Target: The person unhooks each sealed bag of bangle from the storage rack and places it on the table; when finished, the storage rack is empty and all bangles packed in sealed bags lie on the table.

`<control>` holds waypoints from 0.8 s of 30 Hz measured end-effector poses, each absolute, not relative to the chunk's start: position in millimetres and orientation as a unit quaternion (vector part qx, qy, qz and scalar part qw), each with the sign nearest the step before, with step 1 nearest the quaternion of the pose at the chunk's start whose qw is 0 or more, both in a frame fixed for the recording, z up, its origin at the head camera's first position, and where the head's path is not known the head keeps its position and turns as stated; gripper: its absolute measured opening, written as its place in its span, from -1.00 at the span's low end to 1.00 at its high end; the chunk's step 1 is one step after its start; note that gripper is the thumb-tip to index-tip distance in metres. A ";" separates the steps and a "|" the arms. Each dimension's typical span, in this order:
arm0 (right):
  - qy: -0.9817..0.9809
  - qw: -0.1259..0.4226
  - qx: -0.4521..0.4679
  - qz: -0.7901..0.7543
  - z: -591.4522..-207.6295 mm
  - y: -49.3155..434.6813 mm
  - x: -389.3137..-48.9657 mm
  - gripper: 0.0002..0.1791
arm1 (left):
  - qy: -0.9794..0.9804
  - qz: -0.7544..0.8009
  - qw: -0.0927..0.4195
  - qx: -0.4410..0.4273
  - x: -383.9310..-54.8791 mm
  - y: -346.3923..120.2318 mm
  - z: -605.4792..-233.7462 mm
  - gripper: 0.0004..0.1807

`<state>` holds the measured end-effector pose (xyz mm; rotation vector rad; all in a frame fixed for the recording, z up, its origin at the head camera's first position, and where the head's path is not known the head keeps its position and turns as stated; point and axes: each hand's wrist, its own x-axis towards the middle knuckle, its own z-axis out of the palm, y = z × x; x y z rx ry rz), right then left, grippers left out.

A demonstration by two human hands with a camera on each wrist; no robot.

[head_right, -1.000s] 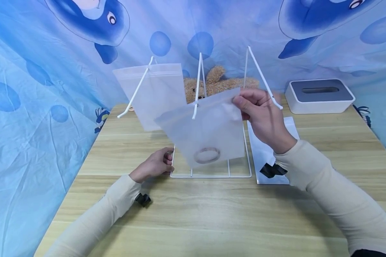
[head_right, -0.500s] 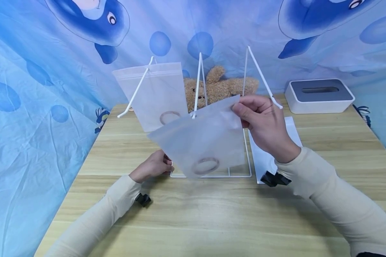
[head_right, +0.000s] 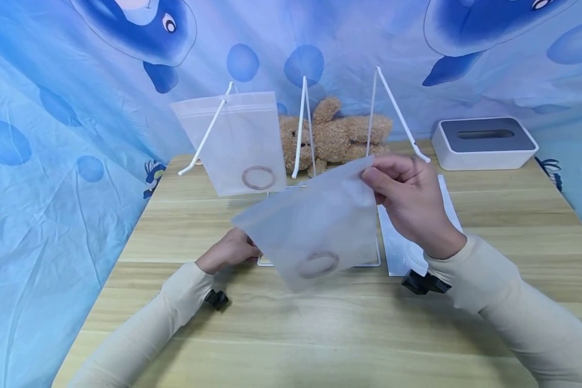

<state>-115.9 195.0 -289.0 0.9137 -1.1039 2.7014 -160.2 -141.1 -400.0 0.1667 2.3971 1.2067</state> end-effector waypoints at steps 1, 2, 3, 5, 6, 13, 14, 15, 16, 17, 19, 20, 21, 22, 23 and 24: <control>-0.364 0.043 0.294 0.882 -290.5 197.1 -115.3 -0.78 | 0.868 0.438 0.226 0.058 -160.4 -140.8 -400.1 -0.20; -0.369 0.046 0.291 0.881 -292.3 199.0 -115.0 -0.78 | 0.868 0.439 0.226 0.057 -160.5 -140.5 -400.0 -0.19; -0.370 0.049 0.287 0.882 -294.0 201.3 -114.9 -0.78 | 0.867 0.440 0.227 0.055 -160.6 -140.2 -399.9 -0.18; -0.378 0.056 0.284 0.880 -297.5 205.7 -115.2 -0.78 | 0.867 0.440 0.227 0.053 -160.5 -140.2 -399.8 -0.18; -0.380 0.060 0.282 0.879 -299.3 208.1 -115.4 -0.79 | 0.867 0.441 0.227 0.052 -160.2 -140.3 -399.7 -0.18; -0.428 0.089 0.246 0.865 -307.4 232.2 -113.0 -0.81 | 0.867 0.442 0.225 0.047 -158.9 -140.5 -399.2 -0.17; -0.432 0.092 0.232 0.867 -308.5 236.7 -112.5 -0.81 | 0.867 0.442 0.225 0.047 -158.9 -140.5 -399.0 -0.17; -0.438 0.097 0.214 0.868 -309.1 241.2 -111.5 -0.80 | 0.867 0.442 0.225 0.046 -158.7 -140.5 -398.6 -0.17; -0.445 0.103 0.196 0.868 -309.8 245.6 -110.4 -0.80 | 0.867 0.441 0.225 0.046 -158.7 -140.5 -398.3 -0.17; -0.455 0.107 0.182 0.865 -310.3 250.4 -109.2 -0.79 | 0.867 0.442 0.225 0.046 -158.8 -140.5 -398.1 -0.17; -0.458 0.109 0.166 0.867 -311.9 260.5 -106.8 -0.77 | 0.869 0.440 0.224 0.048 -159.0 -140.6 -397.7 -0.18; -0.454 0.106 0.164 0.870 -312.4 265.5 -105.5 -0.76 | 0.868 0.440 0.224 0.048 -159.1 -140.6 -397.9 -0.17; -0.463 0.108 0.160 0.865 -312.5 270.0 -103.7 -0.76 | 0.868 0.441 0.224 0.046 -159.1 -140.7 -398.2 -0.17; -0.467 0.108 0.163 0.862 -312.9 274.7 -102.2 -0.76 | 0.867 0.442 0.223 0.045 -158.9 -140.9 -398.4 -0.17; -0.474 0.107 0.166 0.858 -313.3 279.5 -100.5 -0.75 | 0.867 0.444 0.223 0.043 -158.9 -141.0 -398.8 -0.17; -0.479 0.110 0.165 0.855 -313.8 283.8 -98.6 -0.75 | 0.866 0.445 0.223 0.042 -158.8 -141.0 -398.9 -0.17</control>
